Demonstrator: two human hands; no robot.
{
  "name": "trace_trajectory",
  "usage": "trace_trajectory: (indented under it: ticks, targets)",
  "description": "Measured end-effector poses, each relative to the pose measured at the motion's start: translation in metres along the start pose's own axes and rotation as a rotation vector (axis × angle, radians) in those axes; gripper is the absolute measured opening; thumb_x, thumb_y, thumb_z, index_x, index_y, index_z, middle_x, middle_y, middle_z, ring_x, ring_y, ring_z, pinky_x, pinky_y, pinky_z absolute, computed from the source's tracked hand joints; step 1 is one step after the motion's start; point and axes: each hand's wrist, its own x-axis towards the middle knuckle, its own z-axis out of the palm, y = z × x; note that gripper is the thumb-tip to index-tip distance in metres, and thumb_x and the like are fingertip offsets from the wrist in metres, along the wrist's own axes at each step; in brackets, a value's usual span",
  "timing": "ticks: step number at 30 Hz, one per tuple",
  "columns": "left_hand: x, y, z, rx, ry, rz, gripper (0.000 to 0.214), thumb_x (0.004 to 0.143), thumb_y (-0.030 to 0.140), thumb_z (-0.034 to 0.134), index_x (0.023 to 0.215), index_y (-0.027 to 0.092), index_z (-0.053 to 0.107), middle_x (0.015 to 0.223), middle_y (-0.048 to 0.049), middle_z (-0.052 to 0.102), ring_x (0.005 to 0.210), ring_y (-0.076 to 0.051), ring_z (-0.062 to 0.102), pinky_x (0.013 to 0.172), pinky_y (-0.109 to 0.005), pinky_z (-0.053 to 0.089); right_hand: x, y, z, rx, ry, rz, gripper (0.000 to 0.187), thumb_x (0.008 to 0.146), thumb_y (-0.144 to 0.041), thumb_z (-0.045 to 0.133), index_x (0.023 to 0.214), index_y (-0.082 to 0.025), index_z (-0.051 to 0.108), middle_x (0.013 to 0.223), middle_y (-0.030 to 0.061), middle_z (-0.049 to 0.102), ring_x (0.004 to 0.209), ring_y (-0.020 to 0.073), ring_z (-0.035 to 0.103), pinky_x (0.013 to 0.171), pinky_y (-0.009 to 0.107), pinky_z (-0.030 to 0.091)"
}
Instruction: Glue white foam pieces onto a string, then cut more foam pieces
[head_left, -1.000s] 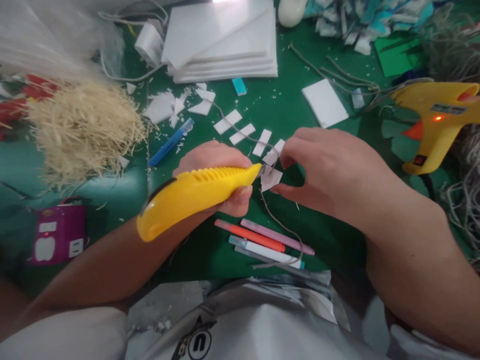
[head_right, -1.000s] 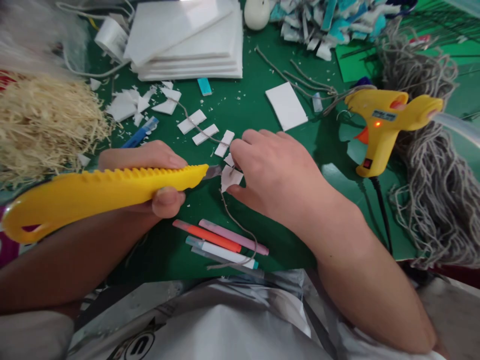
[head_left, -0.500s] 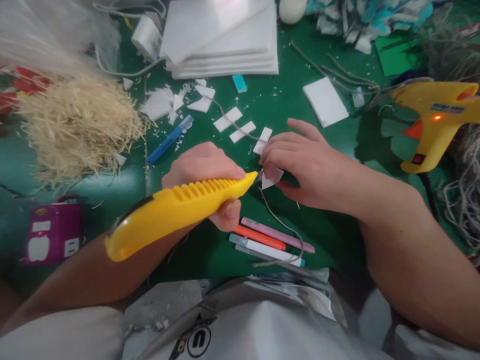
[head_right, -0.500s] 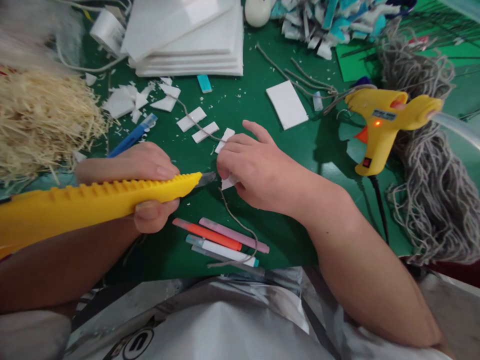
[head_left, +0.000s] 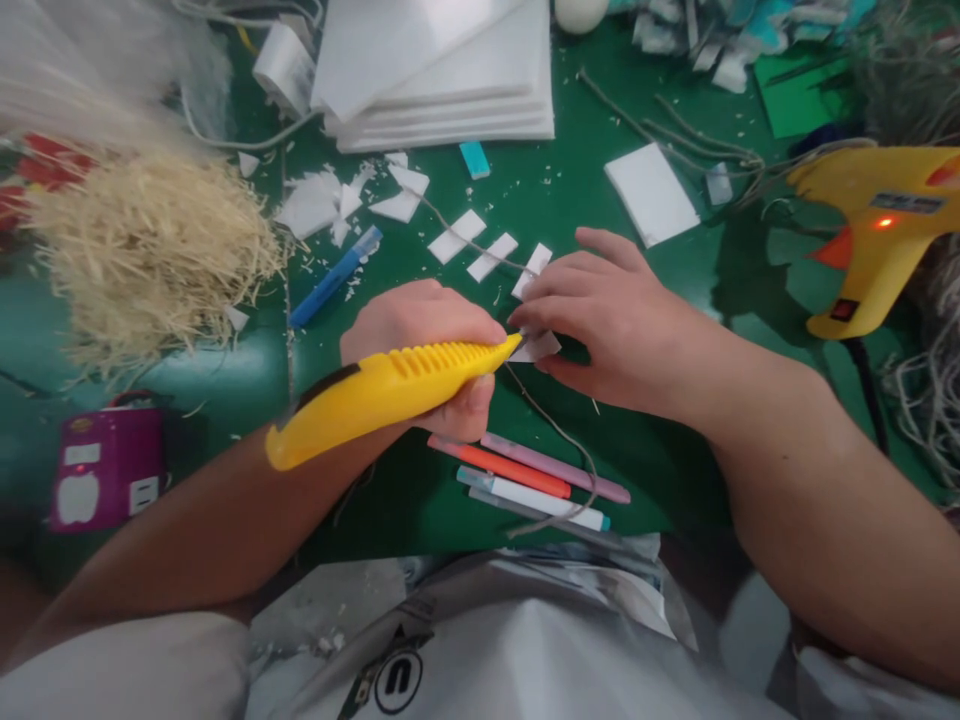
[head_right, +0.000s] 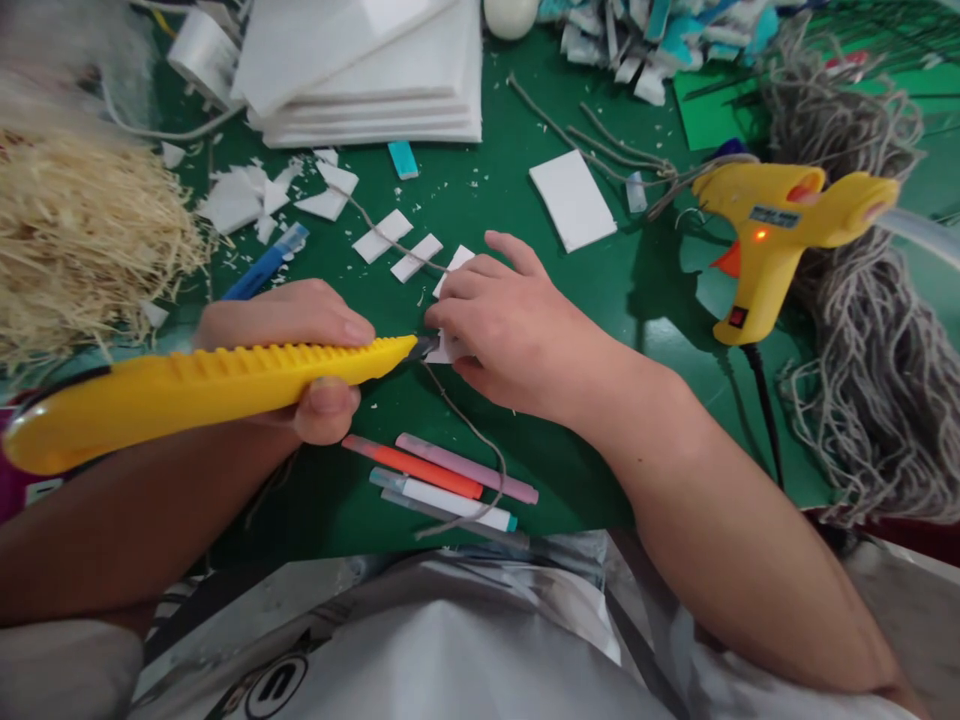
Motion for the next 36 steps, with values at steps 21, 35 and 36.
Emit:
trace_trajectory:
  ticks: [21, 35, 36]
  targets:
    - [0.015, 0.011, 0.002, -0.100, -0.060, 0.228, 0.028, 0.102, 0.039, 0.050, 0.087, 0.019, 0.063, 0.068, 0.0036, 0.063, 0.050, -0.009, 0.059, 0.045, -0.021, 0.045, 0.006, -0.007, -0.004, -0.041, -0.098, 0.039, 0.023, 0.094, -0.022, 0.060, 0.102, -0.023, 0.081, 0.115, 0.0100, 0.076, 0.120, 0.0342, 0.065, 0.127, 0.065, 0.037]
    - [0.014, 0.011, 0.001, -0.096, -0.087, 0.219, 0.034, 0.105, 0.043, 0.047, 0.086, 0.020, 0.062, 0.065, 0.0032, 0.062, 0.049, -0.010, 0.058, 0.045, -0.021, 0.048, 0.004, -0.006, -0.003, -0.040, -0.060, 0.027, 0.023, 0.094, -0.022, 0.060, 0.103, -0.022, 0.081, 0.112, 0.0096, 0.076, 0.118, 0.0330, 0.067, 0.127, 0.066, 0.037]
    - [0.015, 0.011, 0.001, -0.098, -0.092, 0.222, 0.035, 0.105, 0.043, 0.047, 0.086, 0.019, 0.062, 0.065, 0.0032, 0.062, 0.049, -0.009, 0.058, 0.045, -0.021, 0.048, 0.004, -0.007, -0.003, -0.037, -0.061, 0.034, 0.022, 0.093, -0.021, 0.061, 0.103, -0.023, 0.081, 0.112, 0.0095, 0.076, 0.118, 0.0328, 0.066, 0.127, 0.065, 0.037]
